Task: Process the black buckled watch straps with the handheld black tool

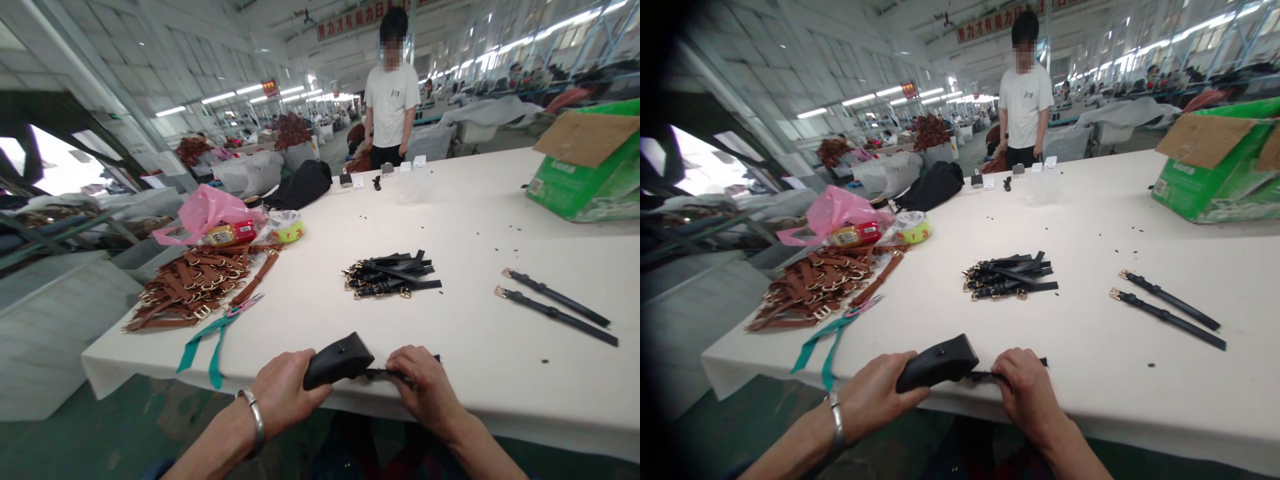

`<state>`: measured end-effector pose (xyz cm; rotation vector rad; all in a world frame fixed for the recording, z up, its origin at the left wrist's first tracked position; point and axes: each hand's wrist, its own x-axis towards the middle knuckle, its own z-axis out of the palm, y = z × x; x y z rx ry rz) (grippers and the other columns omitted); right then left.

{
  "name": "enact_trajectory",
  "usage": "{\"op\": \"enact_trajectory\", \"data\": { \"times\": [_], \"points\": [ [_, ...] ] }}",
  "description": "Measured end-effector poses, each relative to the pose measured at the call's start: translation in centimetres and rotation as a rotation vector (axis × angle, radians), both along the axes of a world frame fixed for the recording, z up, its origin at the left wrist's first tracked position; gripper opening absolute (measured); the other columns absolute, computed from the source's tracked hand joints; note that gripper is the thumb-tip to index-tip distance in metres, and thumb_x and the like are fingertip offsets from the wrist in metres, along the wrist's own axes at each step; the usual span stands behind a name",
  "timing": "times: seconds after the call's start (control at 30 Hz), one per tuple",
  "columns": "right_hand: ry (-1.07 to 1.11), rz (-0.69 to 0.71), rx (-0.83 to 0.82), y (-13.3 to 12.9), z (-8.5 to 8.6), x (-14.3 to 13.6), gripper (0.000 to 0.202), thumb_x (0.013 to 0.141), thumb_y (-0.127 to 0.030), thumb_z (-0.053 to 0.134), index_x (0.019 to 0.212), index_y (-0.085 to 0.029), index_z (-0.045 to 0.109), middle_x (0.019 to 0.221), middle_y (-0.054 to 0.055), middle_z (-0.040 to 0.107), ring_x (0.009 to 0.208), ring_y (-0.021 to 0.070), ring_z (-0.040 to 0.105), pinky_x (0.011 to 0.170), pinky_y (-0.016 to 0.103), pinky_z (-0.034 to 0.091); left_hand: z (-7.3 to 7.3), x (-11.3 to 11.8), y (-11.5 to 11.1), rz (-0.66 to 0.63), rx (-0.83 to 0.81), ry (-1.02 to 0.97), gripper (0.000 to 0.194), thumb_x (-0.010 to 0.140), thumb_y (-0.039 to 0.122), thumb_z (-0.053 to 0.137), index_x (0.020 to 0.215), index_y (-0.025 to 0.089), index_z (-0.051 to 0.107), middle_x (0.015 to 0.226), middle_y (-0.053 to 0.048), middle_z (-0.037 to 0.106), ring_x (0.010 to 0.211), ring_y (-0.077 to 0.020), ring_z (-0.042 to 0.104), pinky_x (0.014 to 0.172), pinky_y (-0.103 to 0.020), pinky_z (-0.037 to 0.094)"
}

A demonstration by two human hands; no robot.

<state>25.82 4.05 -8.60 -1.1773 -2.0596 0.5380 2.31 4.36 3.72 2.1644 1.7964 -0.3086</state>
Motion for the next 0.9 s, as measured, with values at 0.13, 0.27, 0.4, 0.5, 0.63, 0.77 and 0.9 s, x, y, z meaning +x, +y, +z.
{"op": "enact_trajectory", "data": {
  "times": [0.13, 0.27, 0.4, 0.5, 0.63, 0.77, 0.9],
  "points": [
    [0.026, 0.032, -0.002, 0.2, -0.3, 0.1, 0.014, 0.075, -0.011, 0.052, 0.082, -0.022, 0.058, 0.080, 0.003, 0.060, 0.078, 0.0176, 0.053, 0.071, 0.031, 0.037, 0.7, 1.4, -1.4, -0.045, -0.047, 0.079, 0.029, 0.071, 0.043, 0.045, 0.088, 0.023, 0.055, 0.080, -0.006, 0.064, 0.078, -0.0232, 0.059, 0.065, -0.031, 0.041],
    [0.054, -0.002, -0.076, 0.4, -0.3, 0.3, 0.011, 0.075, -0.017, 0.053, 0.084, -0.022, 0.058, 0.079, 0.003, 0.059, 0.077, 0.0181, 0.053, 0.069, 0.031, 0.039, 0.4, 3.1, -0.5, -0.079, -0.014, 0.152, 0.030, 0.072, 0.042, 0.043, 0.091, 0.020, 0.053, 0.085, -0.008, 0.064, 0.083, -0.0261, 0.058, 0.071, -0.036, 0.042],
    [0.072, -0.051, -0.137, 0.5, -0.3, 0.3, 0.010, 0.073, -0.019, 0.055, 0.083, -0.021, 0.057, 0.079, 0.003, 0.058, 0.077, 0.0184, 0.053, 0.069, 0.031, 0.040, -0.3, 3.7, 1.6, -0.118, 0.009, 0.138, 0.029, 0.068, 0.043, 0.046, 0.084, 0.020, 0.055, 0.081, -0.008, 0.064, 0.080, -0.0260, 0.059, 0.067, -0.034, 0.044],
    [0.072, -0.080, -0.152, 0.6, -0.4, 0.2, 0.011, 0.071, -0.018, 0.056, 0.082, -0.021, 0.057, 0.078, 0.002, 0.057, 0.076, 0.0184, 0.052, 0.069, 0.031, 0.040, -0.6, 3.1, 2.3, -0.116, 0.026, 0.092, 0.030, 0.067, 0.045, 0.048, 0.082, 0.021, 0.057, 0.078, -0.007, 0.064, 0.075, -0.0249, 0.060, 0.062, -0.032, 0.044],
    [0.072, -0.111, -0.149, 0.5, -0.4, -0.1, 0.014, 0.069, -0.015, 0.056, 0.081, -0.022, 0.057, 0.076, 0.001, 0.057, 0.075, 0.0179, 0.052, 0.068, 0.030, 0.039, -0.4, 1.4, 2.1, -0.083, -0.010, 0.041, 0.029, 0.066, 0.045, 0.048, 0.081, 0.022, 0.059, 0.077, -0.005, 0.064, 0.072, -0.0216, 0.059, 0.058, -0.028, 0.042],
    [0.077, -0.134, -0.148, 0.3, -0.3, -0.4, 0.016, 0.067, -0.011, 0.055, 0.078, -0.022, 0.057, 0.074, 0.001, 0.057, 0.073, 0.0172, 0.051, 0.068, 0.029, 0.038, -0.3, 0.5, 1.8, -0.077, -0.067, 0.056, 0.027, 0.066, 0.044, 0.048, 0.080, 0.023, 0.059, 0.078, -0.005, 0.064, 0.075, -0.0223, 0.059, 0.061, -0.029, 0.042],
    [0.103, -0.174, -0.147, 0.4, -0.2, -0.6, 0.020, 0.064, -0.009, 0.054, 0.079, -0.022, 0.056, 0.075, 0.000, 0.057, 0.074, 0.0172, 0.051, 0.069, 0.029, 0.038, -0.5, 1.8, 1.8, -0.083, -0.055, 0.015, 0.029, 0.066, 0.042, 0.048, 0.084, 0.022, 0.058, 0.082, -0.006, 0.064, 0.079, -0.0222, 0.059, 0.064, -0.027, 0.042]
  ]
}}
